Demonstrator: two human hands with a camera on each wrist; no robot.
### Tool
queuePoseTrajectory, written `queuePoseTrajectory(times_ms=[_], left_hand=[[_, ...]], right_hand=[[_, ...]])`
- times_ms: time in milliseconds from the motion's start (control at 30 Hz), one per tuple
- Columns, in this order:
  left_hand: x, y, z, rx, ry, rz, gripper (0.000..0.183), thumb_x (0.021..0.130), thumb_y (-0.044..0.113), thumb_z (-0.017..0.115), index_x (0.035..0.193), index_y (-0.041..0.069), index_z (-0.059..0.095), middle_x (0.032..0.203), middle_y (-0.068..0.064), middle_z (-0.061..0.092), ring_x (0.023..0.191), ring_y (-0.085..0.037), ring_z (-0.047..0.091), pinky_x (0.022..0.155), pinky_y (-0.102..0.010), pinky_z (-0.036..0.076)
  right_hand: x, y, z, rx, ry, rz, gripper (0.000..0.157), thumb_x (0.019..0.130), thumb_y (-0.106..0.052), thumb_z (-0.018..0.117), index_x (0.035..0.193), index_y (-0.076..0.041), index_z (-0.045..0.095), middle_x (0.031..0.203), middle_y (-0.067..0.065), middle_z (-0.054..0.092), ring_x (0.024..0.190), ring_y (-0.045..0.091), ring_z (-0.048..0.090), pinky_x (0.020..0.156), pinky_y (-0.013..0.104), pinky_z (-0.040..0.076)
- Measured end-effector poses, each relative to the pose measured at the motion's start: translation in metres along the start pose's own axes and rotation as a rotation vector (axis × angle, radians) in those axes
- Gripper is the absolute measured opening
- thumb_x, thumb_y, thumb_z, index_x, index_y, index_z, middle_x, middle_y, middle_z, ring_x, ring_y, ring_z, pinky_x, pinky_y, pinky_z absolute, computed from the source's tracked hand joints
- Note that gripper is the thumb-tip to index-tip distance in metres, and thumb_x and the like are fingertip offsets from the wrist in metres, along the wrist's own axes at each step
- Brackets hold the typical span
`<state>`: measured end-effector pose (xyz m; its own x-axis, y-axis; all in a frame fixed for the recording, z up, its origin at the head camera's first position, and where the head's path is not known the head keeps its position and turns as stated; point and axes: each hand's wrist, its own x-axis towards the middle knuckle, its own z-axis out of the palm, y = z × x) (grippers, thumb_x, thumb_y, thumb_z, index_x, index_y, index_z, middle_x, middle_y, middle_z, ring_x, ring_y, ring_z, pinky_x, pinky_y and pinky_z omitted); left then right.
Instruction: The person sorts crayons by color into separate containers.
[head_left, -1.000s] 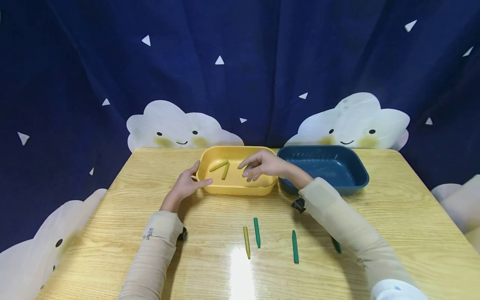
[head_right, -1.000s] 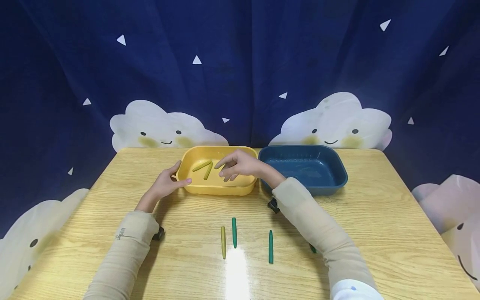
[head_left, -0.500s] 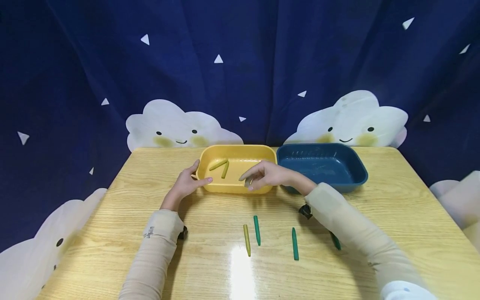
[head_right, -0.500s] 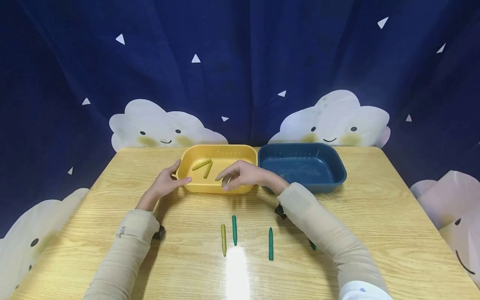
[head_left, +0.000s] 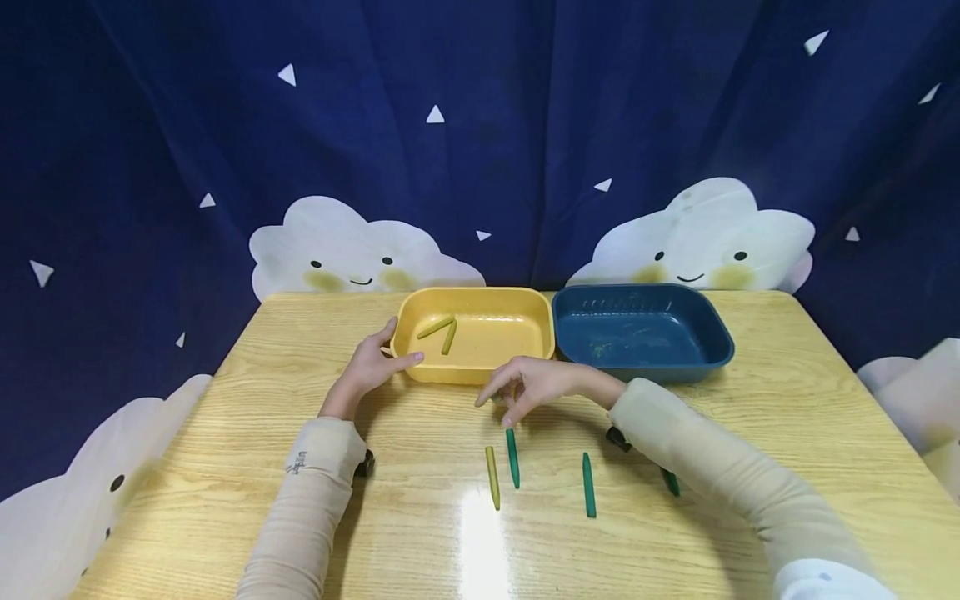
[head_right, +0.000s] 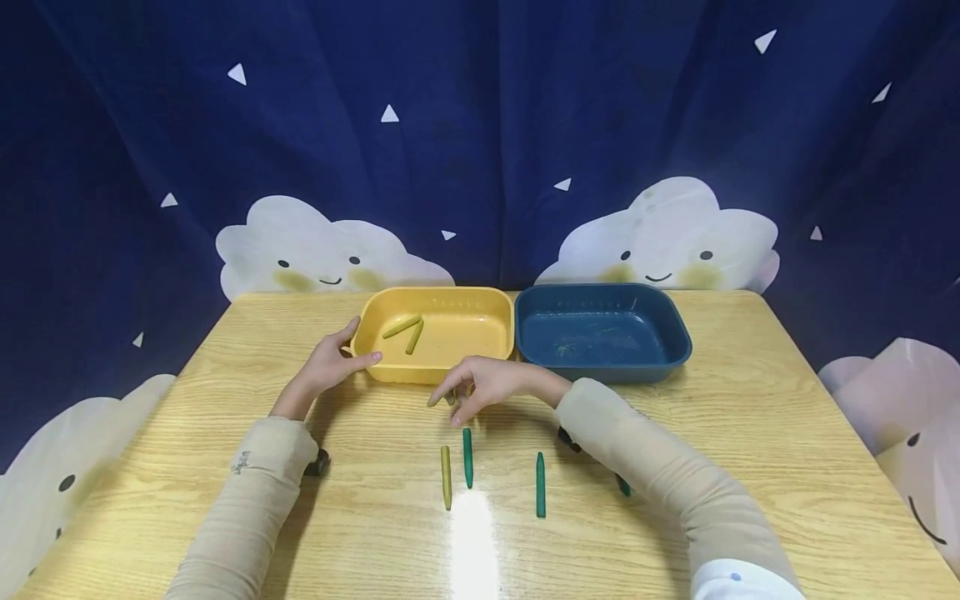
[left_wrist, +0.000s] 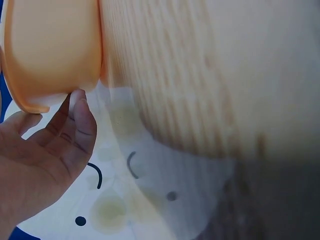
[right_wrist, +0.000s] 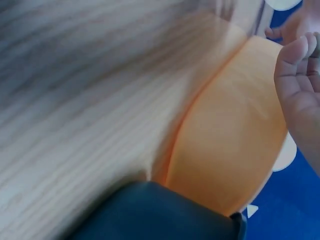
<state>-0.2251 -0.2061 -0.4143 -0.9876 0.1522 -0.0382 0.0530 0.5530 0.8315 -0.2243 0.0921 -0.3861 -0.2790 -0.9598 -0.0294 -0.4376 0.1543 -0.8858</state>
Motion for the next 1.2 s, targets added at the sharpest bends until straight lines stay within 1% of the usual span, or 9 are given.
queuePoseTrajectory(times_ms=[133, 233, 367, 467, 567, 800, 867, 1033, 1200], left_hand=[[0.001, 0.001, 0.000, 0.001, -0.004, -0.002, 0.092, 0.080, 0.032, 0.070, 0.145, 0.002, 0.013, 0.132, -0.022, 0.043, 0.098, -0.029, 0.054, 0.084, -0.039, 0.045], [0.001, 0.002, 0.000, -0.007, -0.007, -0.003, 0.093, 0.080, 0.033, 0.070, 0.145, 0.002, 0.012, 0.132, -0.023, 0.042, 0.097, -0.029, 0.055, 0.084, -0.039, 0.045], [0.002, 0.003, 0.000, -0.027, -0.013, -0.014, 0.093, 0.080, 0.033, 0.071, 0.145, 0.004, 0.012, 0.131, -0.022, 0.043, 0.094, -0.029, 0.056, 0.084, -0.040, 0.045], [0.003, 0.003, 0.000, -0.032, -0.019, -0.013, 0.093, 0.080, 0.032, 0.071, 0.145, 0.004, 0.011, 0.131, -0.022, 0.042, 0.095, -0.029, 0.056, 0.085, -0.039, 0.045], [0.003, 0.003, 0.000, -0.032, -0.022, -0.009, 0.093, 0.080, 0.032, 0.070, 0.145, 0.003, 0.011, 0.132, -0.022, 0.041, 0.097, -0.029, 0.055, 0.086, -0.039, 0.044], [0.004, 0.002, 0.000, -0.032, -0.023, -0.006, 0.093, 0.080, 0.031, 0.070, 0.145, 0.003, 0.011, 0.132, -0.021, 0.041, 0.101, -0.030, 0.054, 0.087, -0.040, 0.044], [0.001, 0.008, -0.001, -0.033, -0.025, -0.004, 0.091, 0.081, 0.029, 0.070, 0.145, 0.001, 0.011, 0.133, -0.023, 0.040, 0.103, -0.031, 0.052, 0.087, -0.040, 0.043], [-0.001, 0.008, -0.002, -0.018, -0.017, 0.002, 0.091, 0.081, 0.028, 0.070, 0.144, 0.000, 0.011, 0.135, -0.023, 0.039, 0.106, -0.031, 0.049, 0.087, -0.040, 0.043], [0.001, 0.001, -0.001, -0.011, -0.013, 0.000, 0.093, 0.079, 0.033, 0.071, 0.145, 0.002, 0.012, 0.132, -0.022, 0.042, 0.099, -0.029, 0.054, 0.085, -0.039, 0.045]], right_hand=[[0.002, 0.002, 0.005, -0.051, -0.040, 0.023, 0.044, 0.076, -0.011, 0.074, 0.117, 0.001, 0.061, 0.106, 0.021, 0.058, 0.084, 0.035, 0.049, 0.069, 0.032, 0.046], [0.004, 0.004, 0.008, -0.078, -0.062, 0.045, 0.044, 0.076, -0.011, 0.074, 0.117, -0.003, 0.062, 0.104, 0.019, 0.057, 0.083, 0.035, 0.045, 0.068, 0.029, 0.042], [0.008, 0.007, 0.012, -0.109, -0.095, 0.035, 0.045, 0.074, -0.013, 0.076, 0.116, -0.005, 0.063, 0.101, 0.017, 0.056, 0.082, 0.035, 0.043, 0.069, 0.035, 0.039], [0.012, 0.010, 0.015, -0.163, -0.115, 0.027, 0.045, 0.072, -0.017, 0.078, 0.114, -0.007, 0.065, 0.101, 0.013, 0.056, 0.086, 0.031, 0.046, 0.075, 0.038, 0.041], [0.015, 0.012, 0.018, -0.217, -0.132, 0.037, 0.044, 0.070, -0.020, 0.079, 0.111, -0.010, 0.067, 0.099, 0.009, 0.056, 0.088, 0.027, 0.047, 0.078, 0.034, 0.041], [0.019, 0.016, 0.025, -0.252, -0.157, 0.074, 0.041, 0.068, -0.017, 0.080, 0.106, -0.009, 0.069, 0.095, 0.000, 0.052, 0.089, 0.016, 0.042, 0.082, 0.029, 0.038], [0.020, 0.017, 0.027, -0.262, -0.156, 0.084, 0.040, 0.068, -0.017, 0.080, 0.106, -0.009, 0.069, 0.094, -0.002, 0.052, 0.088, 0.014, 0.041, 0.081, 0.028, 0.038], [0.024, 0.015, 0.029, -0.301, -0.136, 0.105, 0.036, 0.067, -0.015, 0.081, 0.101, -0.010, 0.070, 0.091, -0.002, 0.053, 0.085, 0.013, 0.042, 0.079, 0.025, 0.038], [0.027, 0.014, 0.033, -0.353, -0.123, 0.092, 0.030, 0.065, -0.011, 0.081, 0.093, -0.010, 0.073, 0.082, 0.000, 0.051, 0.074, 0.011, 0.038, 0.071, 0.020, 0.035]])
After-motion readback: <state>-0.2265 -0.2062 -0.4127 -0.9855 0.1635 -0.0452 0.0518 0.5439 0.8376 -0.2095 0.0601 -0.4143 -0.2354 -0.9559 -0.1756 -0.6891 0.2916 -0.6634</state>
